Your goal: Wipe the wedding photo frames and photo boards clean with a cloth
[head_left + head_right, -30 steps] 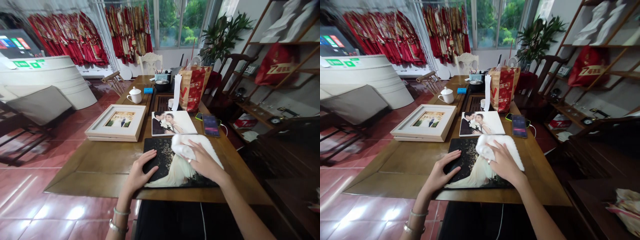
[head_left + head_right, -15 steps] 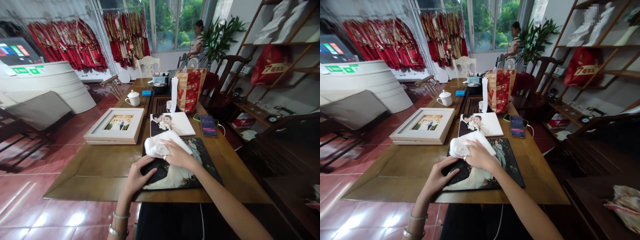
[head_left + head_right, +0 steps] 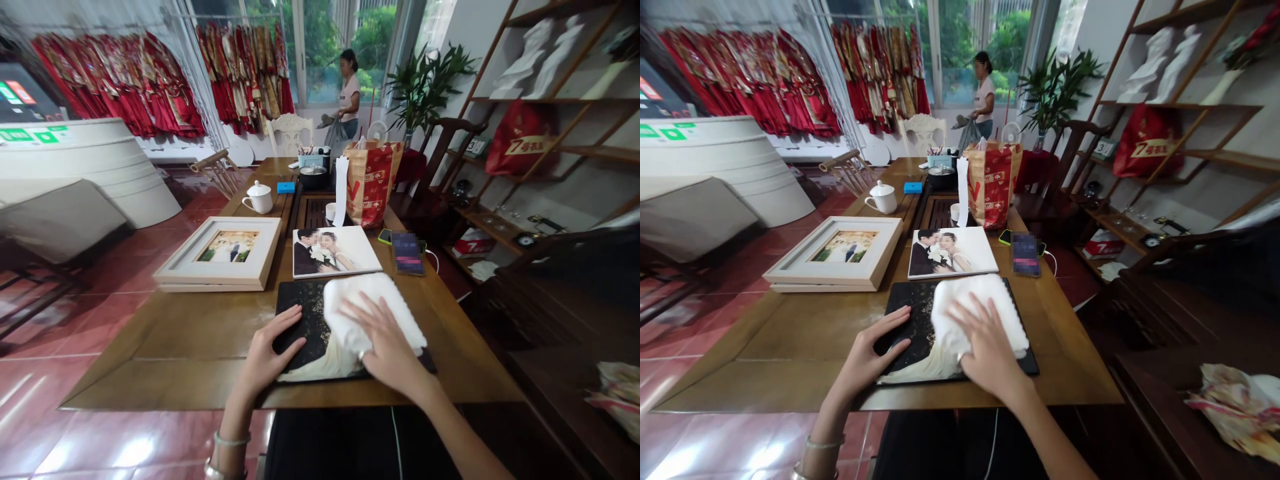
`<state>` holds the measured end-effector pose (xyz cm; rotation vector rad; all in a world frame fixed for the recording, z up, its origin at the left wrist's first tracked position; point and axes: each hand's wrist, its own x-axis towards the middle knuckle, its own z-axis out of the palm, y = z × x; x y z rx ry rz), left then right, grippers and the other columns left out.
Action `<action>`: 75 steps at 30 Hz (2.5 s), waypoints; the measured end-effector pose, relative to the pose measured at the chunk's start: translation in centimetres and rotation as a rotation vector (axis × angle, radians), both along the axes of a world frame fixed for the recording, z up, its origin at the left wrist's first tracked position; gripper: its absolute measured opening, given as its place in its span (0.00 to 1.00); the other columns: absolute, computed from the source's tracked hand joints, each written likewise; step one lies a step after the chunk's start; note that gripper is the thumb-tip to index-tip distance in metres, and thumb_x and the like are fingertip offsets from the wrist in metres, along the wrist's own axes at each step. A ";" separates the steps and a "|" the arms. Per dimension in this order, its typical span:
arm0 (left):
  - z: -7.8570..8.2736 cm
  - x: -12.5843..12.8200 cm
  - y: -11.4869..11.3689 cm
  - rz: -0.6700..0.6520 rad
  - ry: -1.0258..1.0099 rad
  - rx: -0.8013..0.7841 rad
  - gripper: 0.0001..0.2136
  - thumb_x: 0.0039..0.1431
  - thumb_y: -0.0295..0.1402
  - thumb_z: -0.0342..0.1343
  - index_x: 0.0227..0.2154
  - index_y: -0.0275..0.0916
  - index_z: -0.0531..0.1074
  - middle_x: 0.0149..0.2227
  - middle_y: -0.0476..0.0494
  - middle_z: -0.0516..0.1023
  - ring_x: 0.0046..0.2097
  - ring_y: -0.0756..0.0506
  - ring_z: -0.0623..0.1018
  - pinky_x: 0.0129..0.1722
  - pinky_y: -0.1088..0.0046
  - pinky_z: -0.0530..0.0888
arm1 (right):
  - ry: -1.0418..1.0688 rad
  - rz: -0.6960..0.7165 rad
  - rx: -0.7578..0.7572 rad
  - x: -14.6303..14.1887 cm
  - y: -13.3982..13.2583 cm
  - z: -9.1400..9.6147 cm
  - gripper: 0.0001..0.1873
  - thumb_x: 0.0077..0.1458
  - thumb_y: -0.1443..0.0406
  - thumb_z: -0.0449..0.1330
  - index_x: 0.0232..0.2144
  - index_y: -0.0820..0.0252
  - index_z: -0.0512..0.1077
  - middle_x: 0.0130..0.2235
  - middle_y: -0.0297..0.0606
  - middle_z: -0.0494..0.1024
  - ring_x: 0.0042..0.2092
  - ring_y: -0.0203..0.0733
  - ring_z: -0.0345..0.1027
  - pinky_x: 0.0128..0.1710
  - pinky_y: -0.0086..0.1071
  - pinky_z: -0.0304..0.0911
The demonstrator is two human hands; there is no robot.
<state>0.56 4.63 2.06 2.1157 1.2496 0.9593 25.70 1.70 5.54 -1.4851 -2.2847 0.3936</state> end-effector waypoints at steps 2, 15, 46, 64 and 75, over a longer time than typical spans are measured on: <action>0.1 0.0 0.0 0.000 0.007 -0.002 0.18 0.57 0.35 0.57 0.50 0.40 0.71 0.56 0.39 0.72 0.58 0.40 0.70 0.58 0.56 0.68 | 0.047 0.142 -0.052 -0.8 -2.2 0.6 0.40 0.42 0.75 0.51 0.59 0.49 0.60 0.64 0.27 0.57 0.67 0.47 0.36 0.64 0.54 0.28; 0.2 0.0 -0.1 -0.006 -0.028 0.003 0.19 0.56 0.34 0.58 0.51 0.41 0.71 0.56 0.40 0.71 0.57 0.40 0.71 0.58 0.57 0.67 | 0.010 -0.162 0.016 3.4 2.1 -1.3 0.35 0.46 0.73 0.49 0.59 0.56 0.60 0.62 0.35 0.61 0.66 0.45 0.42 0.65 0.51 0.33; 0.5 0.0 -0.2 -0.010 -0.034 -0.070 0.17 0.59 0.34 0.55 0.51 0.42 0.70 0.55 0.41 0.73 0.56 0.41 0.72 0.58 0.55 0.67 | 0.024 -0.210 -0.090 5.2 5.0 -0.8 0.25 0.59 0.62 0.50 0.59 0.55 0.61 0.63 0.38 0.59 0.66 0.51 0.43 0.63 0.52 0.39; 0.9 0.1 -0.4 -0.068 0.044 -0.065 0.17 0.58 0.33 0.55 0.51 0.42 0.71 0.58 0.40 0.68 0.59 0.40 0.68 0.59 0.54 0.65 | -0.083 0.023 -0.003 4.0 -5.9 -1.5 0.36 0.48 0.69 0.53 0.61 0.49 0.57 0.62 0.31 0.62 0.65 0.50 0.46 0.63 0.52 0.39; 0.8 0.1 -0.4 -0.075 0.036 -0.065 0.17 0.59 0.33 0.55 0.51 0.43 0.71 0.58 0.40 0.69 0.59 0.40 0.69 0.58 0.53 0.65 | -0.161 -0.193 0.000 3.6 5.4 -0.6 0.39 0.45 0.74 0.51 0.61 0.50 0.58 0.65 0.35 0.56 0.66 0.56 0.39 0.60 0.64 0.34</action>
